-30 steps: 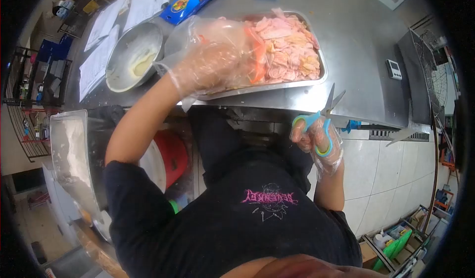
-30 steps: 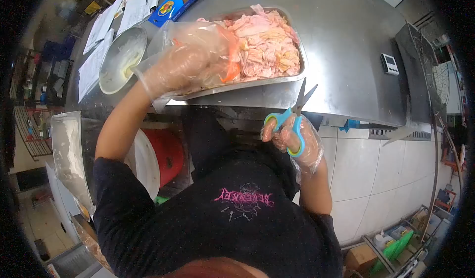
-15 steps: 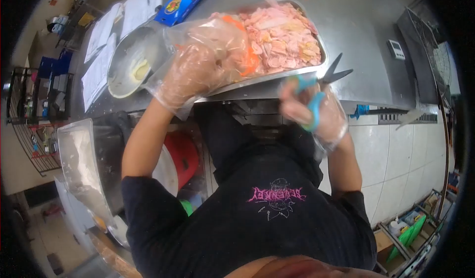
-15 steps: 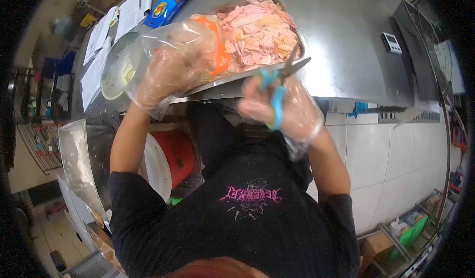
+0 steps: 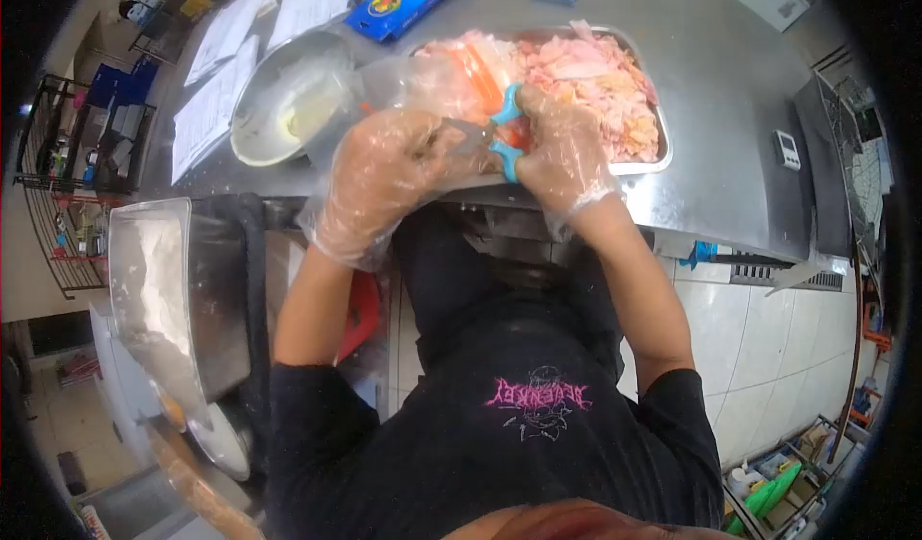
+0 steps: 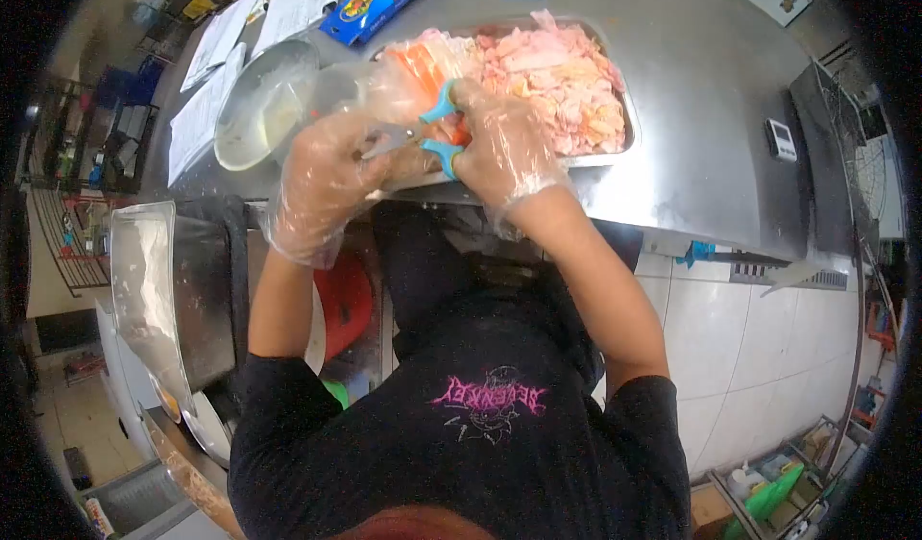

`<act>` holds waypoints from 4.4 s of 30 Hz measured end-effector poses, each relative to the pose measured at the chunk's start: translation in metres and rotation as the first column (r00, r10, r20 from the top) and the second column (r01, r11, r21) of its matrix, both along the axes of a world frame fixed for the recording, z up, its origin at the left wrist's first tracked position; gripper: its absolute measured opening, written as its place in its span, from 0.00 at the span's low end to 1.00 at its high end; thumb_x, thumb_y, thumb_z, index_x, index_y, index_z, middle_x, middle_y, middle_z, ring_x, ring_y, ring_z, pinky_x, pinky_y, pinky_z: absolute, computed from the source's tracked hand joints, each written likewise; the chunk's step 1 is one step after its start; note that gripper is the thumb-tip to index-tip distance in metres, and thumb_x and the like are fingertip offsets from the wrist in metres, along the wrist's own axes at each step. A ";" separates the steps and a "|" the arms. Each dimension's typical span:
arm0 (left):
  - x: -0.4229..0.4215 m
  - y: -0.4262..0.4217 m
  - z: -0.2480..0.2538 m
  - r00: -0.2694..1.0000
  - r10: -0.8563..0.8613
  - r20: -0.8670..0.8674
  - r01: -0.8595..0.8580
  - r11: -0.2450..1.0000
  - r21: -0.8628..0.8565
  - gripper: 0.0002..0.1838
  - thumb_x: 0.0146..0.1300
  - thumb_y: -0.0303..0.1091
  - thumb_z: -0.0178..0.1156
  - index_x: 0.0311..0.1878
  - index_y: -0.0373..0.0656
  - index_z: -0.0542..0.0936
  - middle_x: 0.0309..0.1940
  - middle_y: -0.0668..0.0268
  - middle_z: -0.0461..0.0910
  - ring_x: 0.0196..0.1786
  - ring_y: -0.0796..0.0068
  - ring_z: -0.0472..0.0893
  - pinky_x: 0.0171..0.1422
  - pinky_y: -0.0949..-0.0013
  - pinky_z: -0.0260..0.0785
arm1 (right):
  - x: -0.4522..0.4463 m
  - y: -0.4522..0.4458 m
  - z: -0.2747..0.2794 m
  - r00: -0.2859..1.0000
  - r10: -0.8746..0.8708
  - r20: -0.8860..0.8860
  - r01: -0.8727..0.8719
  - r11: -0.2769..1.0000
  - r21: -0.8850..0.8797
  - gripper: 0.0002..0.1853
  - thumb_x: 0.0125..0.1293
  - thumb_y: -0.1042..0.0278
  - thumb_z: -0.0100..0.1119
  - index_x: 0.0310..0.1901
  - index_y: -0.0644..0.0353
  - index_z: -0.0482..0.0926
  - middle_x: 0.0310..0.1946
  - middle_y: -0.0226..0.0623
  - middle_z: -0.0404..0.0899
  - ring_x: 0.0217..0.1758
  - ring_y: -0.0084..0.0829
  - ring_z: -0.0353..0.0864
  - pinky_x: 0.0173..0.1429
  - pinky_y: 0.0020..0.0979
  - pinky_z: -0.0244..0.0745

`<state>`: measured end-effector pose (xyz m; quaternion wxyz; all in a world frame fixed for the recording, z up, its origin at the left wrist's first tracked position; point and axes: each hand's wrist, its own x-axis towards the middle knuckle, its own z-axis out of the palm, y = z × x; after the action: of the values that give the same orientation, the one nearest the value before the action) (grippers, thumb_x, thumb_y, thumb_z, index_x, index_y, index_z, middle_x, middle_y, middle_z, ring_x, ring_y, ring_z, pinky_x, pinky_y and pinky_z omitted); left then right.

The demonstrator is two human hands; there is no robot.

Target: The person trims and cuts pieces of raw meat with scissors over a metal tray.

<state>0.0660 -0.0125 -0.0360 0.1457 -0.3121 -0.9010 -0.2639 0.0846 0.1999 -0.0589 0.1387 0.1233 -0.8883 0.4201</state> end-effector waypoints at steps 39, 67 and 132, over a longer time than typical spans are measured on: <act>0.007 0.045 0.013 0.910 -0.007 0.414 -0.277 0.732 0.622 0.10 0.73 0.31 0.62 0.50 0.34 0.83 0.42 0.67 0.83 0.46 0.81 0.80 0.50 0.73 0.75 | -0.021 0.022 0.012 0.998 0.053 -0.023 -0.044 0.426 -0.904 0.21 0.58 0.85 0.69 0.49 0.55 0.71 0.52 0.33 0.75 0.61 0.32 0.77 0.67 0.36 0.73; 0.003 0.088 -0.019 0.844 -0.314 0.434 -0.268 0.453 0.850 0.11 0.76 0.30 0.56 0.48 0.33 0.83 0.43 0.63 0.83 0.45 0.79 0.78 0.51 0.71 0.73 | 0.001 0.036 0.004 1.000 0.024 0.010 -0.010 0.688 -0.726 0.27 0.53 0.78 0.80 0.47 0.56 0.68 0.51 0.44 0.84 0.51 0.29 0.83 0.56 0.32 0.82; -0.003 0.097 -0.011 0.896 -0.197 0.399 -0.243 0.535 0.809 0.19 0.79 0.40 0.51 0.59 0.33 0.77 0.53 0.57 0.79 0.56 0.68 0.77 0.64 0.65 0.70 | 0.013 0.077 -0.012 0.993 -0.031 0.115 0.077 0.906 -0.417 0.19 0.59 0.79 0.68 0.52 0.63 0.76 0.46 0.39 0.82 0.47 0.26 0.82 0.52 0.31 0.80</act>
<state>0.0630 0.0846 -0.0471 0.0716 -0.1214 -0.6726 -0.7265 0.0973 0.2774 -0.0709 0.1265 0.0437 -0.7862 0.6034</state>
